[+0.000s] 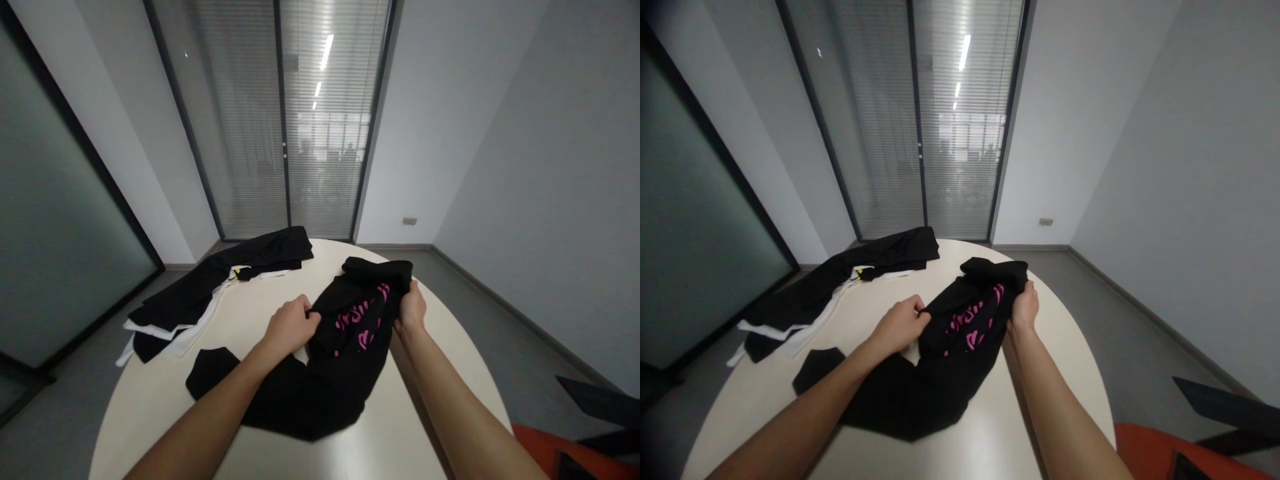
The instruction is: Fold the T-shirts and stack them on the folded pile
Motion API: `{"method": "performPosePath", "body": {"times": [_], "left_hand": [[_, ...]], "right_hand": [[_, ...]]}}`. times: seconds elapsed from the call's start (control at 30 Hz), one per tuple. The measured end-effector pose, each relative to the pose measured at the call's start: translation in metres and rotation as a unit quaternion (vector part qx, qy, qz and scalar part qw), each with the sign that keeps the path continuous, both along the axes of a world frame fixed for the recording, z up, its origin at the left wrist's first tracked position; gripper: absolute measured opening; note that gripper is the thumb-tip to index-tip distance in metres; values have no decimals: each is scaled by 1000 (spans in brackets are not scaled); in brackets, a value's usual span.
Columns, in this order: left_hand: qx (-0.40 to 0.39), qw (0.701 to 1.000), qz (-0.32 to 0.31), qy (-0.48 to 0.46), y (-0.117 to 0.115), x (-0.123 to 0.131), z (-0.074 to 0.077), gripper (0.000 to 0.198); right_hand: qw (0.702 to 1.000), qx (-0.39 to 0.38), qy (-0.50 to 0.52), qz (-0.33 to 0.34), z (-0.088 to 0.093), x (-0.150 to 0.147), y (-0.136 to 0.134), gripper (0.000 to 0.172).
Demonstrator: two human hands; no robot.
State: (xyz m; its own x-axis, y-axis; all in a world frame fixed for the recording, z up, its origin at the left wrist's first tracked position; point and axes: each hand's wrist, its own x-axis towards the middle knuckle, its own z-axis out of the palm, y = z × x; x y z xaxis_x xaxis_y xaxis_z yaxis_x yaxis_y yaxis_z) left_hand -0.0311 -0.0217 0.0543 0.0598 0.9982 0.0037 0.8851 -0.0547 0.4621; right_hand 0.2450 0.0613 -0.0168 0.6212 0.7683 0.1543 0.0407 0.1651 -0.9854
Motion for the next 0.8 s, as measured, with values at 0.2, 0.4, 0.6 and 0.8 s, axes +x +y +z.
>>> {"method": "performPosePath", "body": {"times": [0.2, 0.4, 0.6, 0.8], "left_hand": [[55, 982, 174, 45, 38, -71, 9, 22], [47, 982, 173, 56, 44, -91, 1, 42], [10, 999, 33, 35, 45, -83, -23, 73], [44, 999, -13, 2, 52, -101, -16, 52]], "right_hand": [[984, -109, 42, -133, -1, 18, 2, 49], [978, -93, -109, -151, 16, 11, -13, 49], [935, -48, -350, -8, 31, -18, -29, 55], [850, -163, -489, 108, 7, -13, -27, 71]]}}
